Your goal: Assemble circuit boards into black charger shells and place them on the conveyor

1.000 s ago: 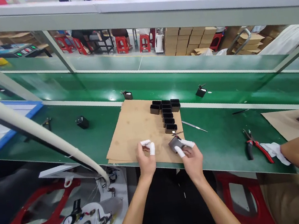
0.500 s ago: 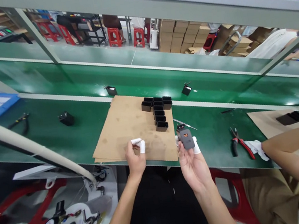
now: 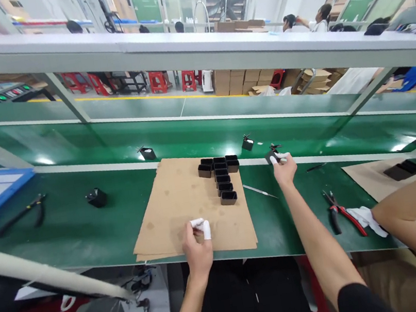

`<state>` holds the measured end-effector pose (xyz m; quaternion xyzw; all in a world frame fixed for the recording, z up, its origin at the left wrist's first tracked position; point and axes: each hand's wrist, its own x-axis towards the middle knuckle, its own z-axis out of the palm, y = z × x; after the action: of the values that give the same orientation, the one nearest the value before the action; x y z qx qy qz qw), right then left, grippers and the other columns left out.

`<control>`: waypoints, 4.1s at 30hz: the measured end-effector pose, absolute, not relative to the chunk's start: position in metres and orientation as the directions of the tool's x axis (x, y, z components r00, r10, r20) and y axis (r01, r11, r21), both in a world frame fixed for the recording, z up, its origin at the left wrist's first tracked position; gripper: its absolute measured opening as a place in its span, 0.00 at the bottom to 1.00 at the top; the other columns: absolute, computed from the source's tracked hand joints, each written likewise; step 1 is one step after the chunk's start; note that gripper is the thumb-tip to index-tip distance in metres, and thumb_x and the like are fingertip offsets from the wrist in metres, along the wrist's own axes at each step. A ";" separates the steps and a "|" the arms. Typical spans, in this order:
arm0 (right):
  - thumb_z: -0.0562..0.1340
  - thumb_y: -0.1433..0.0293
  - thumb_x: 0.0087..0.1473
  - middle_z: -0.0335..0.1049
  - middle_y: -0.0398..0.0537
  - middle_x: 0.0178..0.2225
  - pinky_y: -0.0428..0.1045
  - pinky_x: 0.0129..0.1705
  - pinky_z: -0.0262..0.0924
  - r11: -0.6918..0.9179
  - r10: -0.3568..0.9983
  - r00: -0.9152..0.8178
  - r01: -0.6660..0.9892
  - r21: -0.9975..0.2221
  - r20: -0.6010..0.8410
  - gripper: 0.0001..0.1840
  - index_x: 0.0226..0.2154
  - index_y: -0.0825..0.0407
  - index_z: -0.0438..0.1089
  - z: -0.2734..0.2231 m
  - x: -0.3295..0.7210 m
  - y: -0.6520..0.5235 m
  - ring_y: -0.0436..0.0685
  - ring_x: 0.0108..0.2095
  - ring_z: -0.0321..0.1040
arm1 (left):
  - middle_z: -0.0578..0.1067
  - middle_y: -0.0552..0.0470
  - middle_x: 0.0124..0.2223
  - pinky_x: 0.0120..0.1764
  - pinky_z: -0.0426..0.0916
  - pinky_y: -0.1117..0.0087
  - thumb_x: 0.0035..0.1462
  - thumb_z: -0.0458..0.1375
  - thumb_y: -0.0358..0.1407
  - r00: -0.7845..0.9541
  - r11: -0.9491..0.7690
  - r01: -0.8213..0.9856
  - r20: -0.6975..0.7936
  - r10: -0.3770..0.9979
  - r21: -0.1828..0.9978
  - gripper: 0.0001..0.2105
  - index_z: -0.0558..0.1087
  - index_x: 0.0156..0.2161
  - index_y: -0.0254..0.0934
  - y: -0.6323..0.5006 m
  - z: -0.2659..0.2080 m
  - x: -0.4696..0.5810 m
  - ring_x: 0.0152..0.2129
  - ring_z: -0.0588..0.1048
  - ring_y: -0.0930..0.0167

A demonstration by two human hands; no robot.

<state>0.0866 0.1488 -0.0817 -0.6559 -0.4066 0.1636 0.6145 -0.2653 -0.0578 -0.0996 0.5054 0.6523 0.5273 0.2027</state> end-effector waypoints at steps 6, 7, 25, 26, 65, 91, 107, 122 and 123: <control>0.66 0.58 0.67 0.74 0.48 0.45 0.56 0.49 0.72 -0.014 0.779 0.540 0.523 -0.852 0.319 0.17 0.46 0.55 0.73 -0.083 0.096 0.220 0.55 0.44 0.73 | 0.75 0.50 0.36 0.41 0.69 0.64 0.68 0.58 0.46 -0.414 -0.056 0.485 0.285 0.864 0.873 0.11 0.73 0.40 0.40 -0.058 -0.097 -0.265 0.33 0.74 0.66; 0.67 0.57 0.66 0.73 0.48 0.44 0.56 0.49 0.70 -0.011 0.784 0.527 0.541 -0.841 0.328 0.17 0.45 0.55 0.73 -0.084 0.093 0.223 0.55 0.42 0.72 | 0.74 0.50 0.36 0.40 0.69 0.64 0.68 0.58 0.46 -0.408 -0.055 0.488 0.284 0.868 0.871 0.11 0.73 0.40 0.41 -0.058 -0.097 -0.266 0.33 0.73 0.66; 0.61 0.41 0.61 0.39 0.36 0.19 0.50 0.26 0.34 0.035 0.794 0.511 0.503 -0.863 0.330 0.37 0.21 0.45 0.43 -0.099 0.058 -0.075 0.48 0.23 0.38 | 0.64 0.56 0.25 0.32 0.48 0.67 0.69 0.56 0.45 -0.384 -0.026 0.599 0.315 0.868 0.801 0.18 0.63 0.28 0.41 -0.077 -0.091 -0.261 0.22 0.59 0.70; 0.61 0.40 0.60 0.39 0.36 0.19 0.50 0.26 0.33 0.034 0.795 0.516 0.489 -0.872 0.320 0.37 0.20 0.45 0.42 -0.101 0.058 -0.082 0.48 0.23 0.38 | 0.64 0.55 0.24 0.31 0.47 0.66 0.69 0.56 0.45 -0.369 -0.032 0.605 0.316 0.874 0.795 0.19 0.63 0.27 0.41 -0.079 -0.091 -0.261 0.22 0.58 0.71; 0.50 0.35 0.64 0.72 0.50 0.25 0.50 0.33 0.65 -0.007 0.900 0.396 0.432 -0.902 0.182 0.41 0.23 0.51 0.71 -0.130 0.079 -0.038 0.57 0.28 0.68 | 0.80 0.38 0.48 0.47 0.69 0.62 0.28 0.80 0.41 -0.105 0.092 0.634 -0.032 0.994 0.768 0.27 0.73 0.35 0.38 0.327 -0.016 -0.268 0.47 0.79 0.52; 0.62 0.48 0.59 0.76 0.48 0.30 0.50 0.34 0.63 -0.030 0.950 0.282 0.518 -0.855 0.137 0.29 0.48 0.53 0.81 -0.115 0.069 -0.043 0.57 0.30 0.68 | 0.82 0.47 0.47 0.50 0.77 0.58 0.44 0.71 0.36 -0.292 -0.130 0.168 0.175 0.940 0.977 0.27 0.77 0.54 0.41 -0.025 -0.074 -0.295 0.42 0.81 0.60; 0.64 0.61 0.66 0.72 0.47 0.38 0.53 0.45 0.66 0.365 0.884 0.058 0.534 -0.763 0.464 0.10 0.40 0.49 0.76 -0.087 -0.087 -0.031 0.56 0.38 0.70 | 0.79 0.47 0.54 0.59 0.73 0.54 0.45 0.67 0.27 -0.102 -0.136 0.324 0.177 0.979 0.936 0.34 0.74 0.60 0.46 -0.036 -0.090 -0.294 0.51 0.78 0.58; 0.62 0.59 0.67 0.68 0.42 0.31 0.47 0.36 0.60 0.259 0.921 0.145 0.463 -0.848 0.360 0.15 0.32 0.52 0.73 -0.094 -0.081 -0.018 0.52 0.31 0.64 | 0.81 0.45 0.47 0.53 0.77 0.59 0.43 0.75 0.37 -0.341 -0.186 0.130 0.221 0.914 0.974 0.25 0.75 0.47 0.36 0.107 -0.043 -0.352 0.45 0.81 0.61; 0.62 0.59 0.67 0.68 0.42 0.31 0.47 0.36 0.60 0.258 0.923 0.146 0.456 -0.852 0.357 0.15 0.32 0.52 0.73 -0.094 -0.081 -0.018 0.52 0.31 0.64 | 0.81 0.45 0.47 0.53 0.76 0.60 0.43 0.75 0.35 -0.353 -0.178 0.152 0.222 0.909 0.972 0.23 0.74 0.45 0.36 0.139 -0.035 -0.360 0.45 0.81 0.62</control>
<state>-0.0809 -0.0176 -0.0939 -0.5637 -0.6112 0.2311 0.5052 -0.3596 0.1390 -0.0353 0.4744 0.5590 0.6033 0.3138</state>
